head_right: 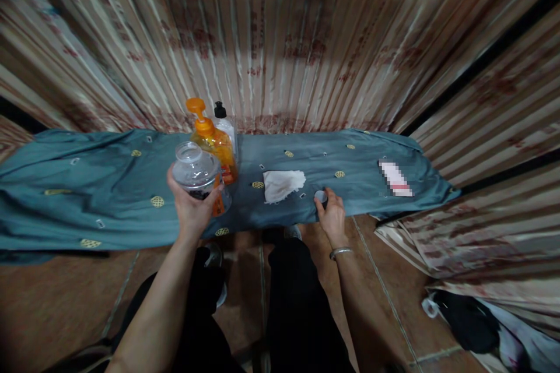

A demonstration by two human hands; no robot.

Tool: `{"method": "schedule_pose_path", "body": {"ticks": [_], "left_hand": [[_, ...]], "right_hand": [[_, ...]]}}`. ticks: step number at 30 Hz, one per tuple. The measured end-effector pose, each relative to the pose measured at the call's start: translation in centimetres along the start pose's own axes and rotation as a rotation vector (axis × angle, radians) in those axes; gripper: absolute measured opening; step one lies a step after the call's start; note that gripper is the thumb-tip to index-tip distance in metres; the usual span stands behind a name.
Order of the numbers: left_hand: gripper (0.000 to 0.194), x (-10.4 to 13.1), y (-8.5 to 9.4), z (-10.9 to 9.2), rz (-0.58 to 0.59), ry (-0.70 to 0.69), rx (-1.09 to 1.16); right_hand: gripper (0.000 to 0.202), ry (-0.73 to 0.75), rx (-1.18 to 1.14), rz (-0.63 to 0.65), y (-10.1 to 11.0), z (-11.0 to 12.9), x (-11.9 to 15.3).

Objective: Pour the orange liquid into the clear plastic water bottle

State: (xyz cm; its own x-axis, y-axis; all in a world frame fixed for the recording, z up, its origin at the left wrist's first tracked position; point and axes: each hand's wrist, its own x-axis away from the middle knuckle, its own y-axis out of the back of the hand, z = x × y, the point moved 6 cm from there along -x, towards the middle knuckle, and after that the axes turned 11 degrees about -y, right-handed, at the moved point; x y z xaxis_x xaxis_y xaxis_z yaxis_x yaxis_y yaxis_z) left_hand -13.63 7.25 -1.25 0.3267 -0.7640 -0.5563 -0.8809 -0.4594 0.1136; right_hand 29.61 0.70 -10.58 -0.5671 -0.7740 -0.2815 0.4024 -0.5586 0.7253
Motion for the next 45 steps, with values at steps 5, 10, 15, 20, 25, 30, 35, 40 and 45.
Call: {"method": "schedule_pose_path", "body": {"ticks": [5,10,15,20,25,30,35,40,45], "left_hand": [[0.129,0.2,-0.1,0.2,0.021,-0.004,-0.027],[0.129,0.4,-0.2,0.2,0.032,0.033,-0.014],[0.129,0.3,-0.2,0.0,0.021,0.039,0.014],[0.137,0.4,-0.2,-0.1,0.010,0.039,0.027],[0.142,0.7,0.0,0.2,0.019,-0.027,0.119],[0.123,0.6,0.7,1.0,0.014,-0.068,0.177],[0.116,0.8,1.4,1.3,0.012,-0.088,0.162],[0.111,1.5,2.0,1.0,0.022,-0.140,0.091],[0.108,1.4,2.8,0.0,0.000,-0.255,-0.005]], "right_hand": [[0.076,0.021,0.008,-0.014,-0.1,0.1,0.3],[0.092,0.029,-0.003,-0.042,0.6,1.0,0.4],[0.091,0.098,-0.038,-0.005,1.4,6.0,-0.2],[0.059,0.284,-0.225,0.183,0.9,16.9,-1.1],[0.048,0.442,-0.475,0.352,-0.8,27.9,-2.6],[0.053,0.476,-0.594,0.458,-3.2,34.7,-4.3],[0.044,0.523,-0.553,0.609,-4.6,38.2,-4.8],[0.028,0.592,-0.378,0.602,-4.5,39.3,-4.7],[0.025,0.601,-0.254,0.482,-3.6,38.9,-5.4]]}}
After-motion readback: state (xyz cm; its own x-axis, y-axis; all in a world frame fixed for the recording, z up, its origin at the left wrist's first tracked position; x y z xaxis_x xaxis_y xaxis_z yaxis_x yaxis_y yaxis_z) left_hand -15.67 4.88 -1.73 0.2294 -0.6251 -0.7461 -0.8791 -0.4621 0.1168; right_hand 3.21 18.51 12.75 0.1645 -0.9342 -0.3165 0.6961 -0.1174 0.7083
